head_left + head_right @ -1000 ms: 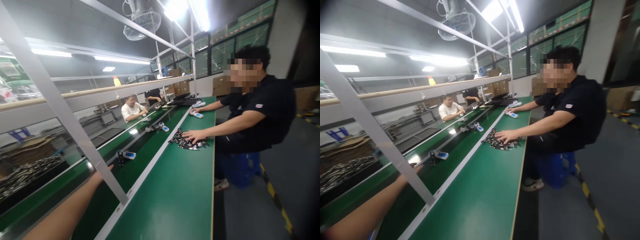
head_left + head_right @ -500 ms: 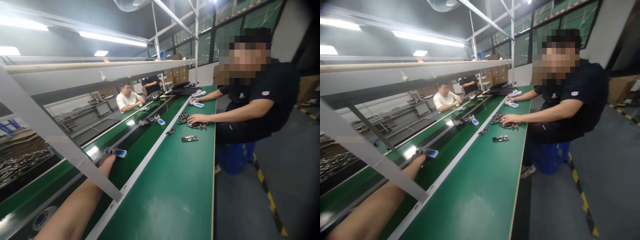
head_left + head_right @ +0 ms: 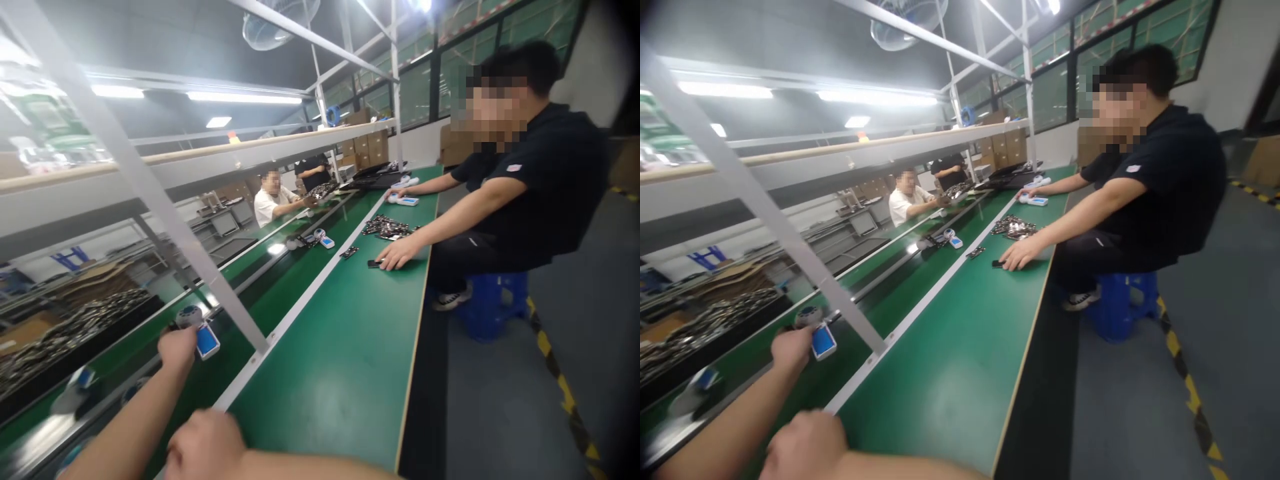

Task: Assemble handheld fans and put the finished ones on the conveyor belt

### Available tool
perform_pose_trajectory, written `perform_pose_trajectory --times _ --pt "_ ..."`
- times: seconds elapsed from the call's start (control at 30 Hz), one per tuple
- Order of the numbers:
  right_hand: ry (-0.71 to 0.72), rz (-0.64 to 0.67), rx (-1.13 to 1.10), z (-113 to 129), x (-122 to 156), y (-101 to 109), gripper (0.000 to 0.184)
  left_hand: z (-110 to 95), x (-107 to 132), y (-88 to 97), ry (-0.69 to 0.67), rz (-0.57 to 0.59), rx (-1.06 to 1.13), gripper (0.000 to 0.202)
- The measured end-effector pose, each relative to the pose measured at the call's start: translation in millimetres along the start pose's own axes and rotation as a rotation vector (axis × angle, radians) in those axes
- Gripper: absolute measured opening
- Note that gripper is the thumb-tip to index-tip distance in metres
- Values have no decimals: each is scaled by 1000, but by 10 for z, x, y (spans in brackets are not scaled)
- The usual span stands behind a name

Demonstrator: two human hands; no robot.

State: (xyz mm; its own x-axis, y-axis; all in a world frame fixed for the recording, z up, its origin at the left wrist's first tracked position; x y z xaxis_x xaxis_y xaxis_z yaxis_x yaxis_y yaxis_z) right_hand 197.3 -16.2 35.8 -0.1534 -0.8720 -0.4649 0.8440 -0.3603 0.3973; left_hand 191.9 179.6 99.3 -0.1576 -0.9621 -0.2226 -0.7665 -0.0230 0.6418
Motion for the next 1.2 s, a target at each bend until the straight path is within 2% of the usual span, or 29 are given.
perform_pose_trajectory --times 0.07,0.1,0.13,0.2,0.3,0.4,0.53,0.67,0.77,0.9,1.03,1.13,1.2 --pt "-14 -11 76 -58 -62 159 19 168 287 256 38 49 -37 20" --pt "-58 -72 65 -110 -79 274 22 252 470 345 44 100 -48 20" --pt "-82 -86 45 -164 -98 365 25 332 669 405 41 163 -51 21" --pt "-105 -27 7 -289 -145 462 31 476 1074 455 34 299 -51 22" --pt "-75 261 -53 -454 -206 382 26 634 1542 473 21 431 -73 22" --pt "6 537 -76 -483 -159 257 33 733 1778 564 -26 420 -150 19" --pt "130 727 -26 -298 -22 213 36 837 1893 703 -119 357 -241 14" --pt "211 764 59 -118 32 226 31 961 1907 705 -168 395 -203 17" --pt "225 774 104 -109 19 240 27 1045 1893 685 -153 378 -152 20" --pt "193 701 128 -195 -6 216 24 1083 1913 650 -154 340 -87 26" --pt "145 568 104 -246 -12 122 10 1075 1938 641 -153 275 -5 42" --pt "102 502 64 -259 -16 47 11 1078 1930 653 -128 233 58 50" --pt "64 475 48 -282 -18 8 12 1082 1923 660 -116 216 89 47"
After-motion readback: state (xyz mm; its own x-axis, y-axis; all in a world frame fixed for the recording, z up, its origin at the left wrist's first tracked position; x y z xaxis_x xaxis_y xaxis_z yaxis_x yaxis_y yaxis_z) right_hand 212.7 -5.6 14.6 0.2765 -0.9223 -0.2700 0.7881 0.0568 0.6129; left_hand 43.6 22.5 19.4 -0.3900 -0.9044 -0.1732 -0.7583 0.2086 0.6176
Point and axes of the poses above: each hand's wrist, its own x-axis away from the middle knuckle, its own y-axis out of the back of the hand, z = x × y, the point moved 4 cm from there along -x, towards the middle knuckle, and after that the axes turned 11 degrees about z, right-handed, at the moved point
